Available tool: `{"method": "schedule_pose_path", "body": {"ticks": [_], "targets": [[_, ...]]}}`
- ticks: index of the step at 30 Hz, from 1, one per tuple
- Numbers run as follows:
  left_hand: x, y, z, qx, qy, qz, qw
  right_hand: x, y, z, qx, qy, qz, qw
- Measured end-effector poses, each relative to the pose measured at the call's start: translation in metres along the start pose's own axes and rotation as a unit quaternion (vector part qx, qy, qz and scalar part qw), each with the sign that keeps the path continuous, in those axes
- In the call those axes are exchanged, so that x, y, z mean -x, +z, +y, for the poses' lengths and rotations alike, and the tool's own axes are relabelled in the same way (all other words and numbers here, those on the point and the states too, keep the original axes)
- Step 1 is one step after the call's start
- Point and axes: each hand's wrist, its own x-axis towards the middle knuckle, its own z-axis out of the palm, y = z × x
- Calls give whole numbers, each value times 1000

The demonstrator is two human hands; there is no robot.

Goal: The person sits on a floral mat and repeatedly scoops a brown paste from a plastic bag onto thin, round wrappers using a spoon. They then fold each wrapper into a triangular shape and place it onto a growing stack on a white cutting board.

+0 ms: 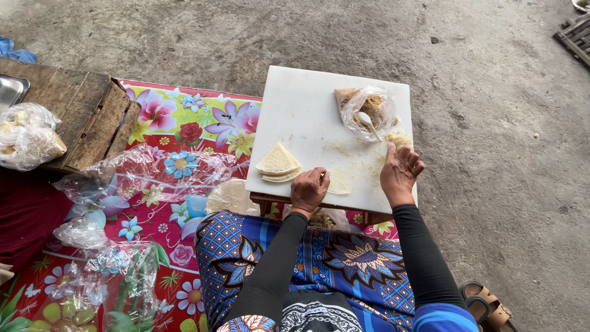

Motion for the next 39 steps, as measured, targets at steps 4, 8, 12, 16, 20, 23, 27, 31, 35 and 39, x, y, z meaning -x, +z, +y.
{"method": "schedule_pose_path", "body": {"ticks": [4,8,12,16,20,23,27,31,35,39], "targets": [[1,-6,4,11,12,-5,1000,-14,19,1,39,-5,-19,999],[-2,-14,8,28,2,-33,999,-21,25,-4,56,-7,-28,998],[-2,-14,7,37,9,-23,999,-26,15,-9,30,29,-85,996],[-1,-15,8,40,5,-23,999,-34,-18,-3,-103,95,-183,973],[-3,-15,9,31,12,-8,999,-18,-35,-7,-296,192,-243,904],[-2,-14,8,25,13,-16,999,9,-38,-33,-527,124,-242,805],[-1,-15,8,6,25,-10,1000,24,-54,-84,-343,95,-211,911],[-1,-13,7,4,23,-23,999,34,-68,-96,-243,-30,-93,965],[0,-10,5,1,24,-26,999,43,-71,-88,-146,-105,-30,983],[0,-8,5,1,31,-4,1000,31,-71,-73,-172,-50,-92,980]]}}
